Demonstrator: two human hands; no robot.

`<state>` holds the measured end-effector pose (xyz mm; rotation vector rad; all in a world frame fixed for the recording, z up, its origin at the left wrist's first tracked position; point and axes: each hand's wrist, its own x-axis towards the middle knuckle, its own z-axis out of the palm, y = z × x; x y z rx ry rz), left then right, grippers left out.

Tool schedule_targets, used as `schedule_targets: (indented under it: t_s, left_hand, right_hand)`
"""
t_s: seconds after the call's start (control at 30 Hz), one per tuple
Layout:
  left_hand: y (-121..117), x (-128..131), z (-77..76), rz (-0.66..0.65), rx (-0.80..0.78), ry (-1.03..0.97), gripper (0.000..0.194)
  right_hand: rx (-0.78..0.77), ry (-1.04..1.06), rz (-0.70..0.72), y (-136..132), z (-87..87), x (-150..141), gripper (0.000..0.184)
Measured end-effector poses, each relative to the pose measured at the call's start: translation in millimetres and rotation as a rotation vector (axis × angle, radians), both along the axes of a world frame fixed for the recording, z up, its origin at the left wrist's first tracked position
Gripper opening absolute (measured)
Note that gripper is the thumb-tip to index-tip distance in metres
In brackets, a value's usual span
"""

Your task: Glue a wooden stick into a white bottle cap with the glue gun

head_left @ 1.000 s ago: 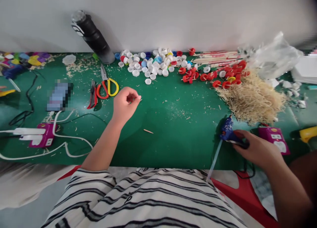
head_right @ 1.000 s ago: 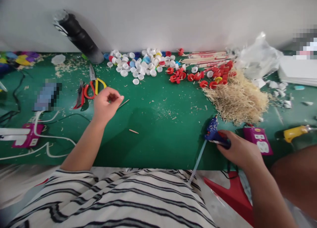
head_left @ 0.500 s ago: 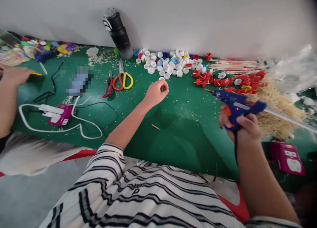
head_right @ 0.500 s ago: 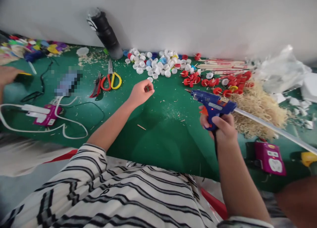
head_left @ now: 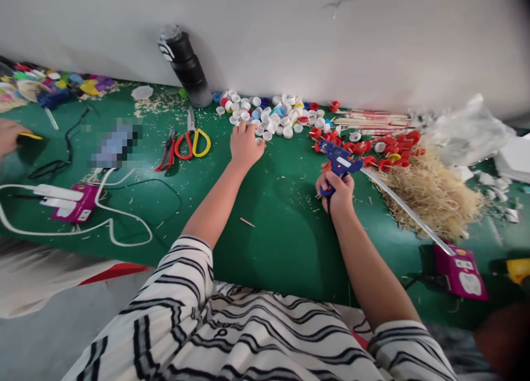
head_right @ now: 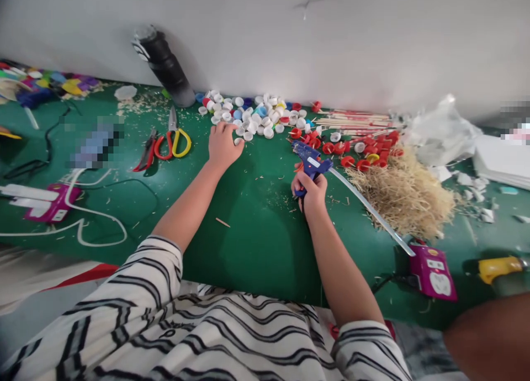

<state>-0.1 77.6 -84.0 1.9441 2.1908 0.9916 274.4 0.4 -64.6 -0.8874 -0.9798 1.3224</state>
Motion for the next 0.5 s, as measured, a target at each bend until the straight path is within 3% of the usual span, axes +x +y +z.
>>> schedule_targets:
  t_s: [0.2, 0.5]
  left_hand:
    - [0, -4, -8.4, -0.038, -0.027, 0.009, 0.03]
    - [0, -2, -10.7, -0.07, -0.002, 0.086, 0.02]
  right_hand:
    - [0.017, -0.005, 0.051, -7, -4.7, 2, 0.032]
    - [0.089, -0.039, -0.105, -14, -3.4, 8, 0.031]
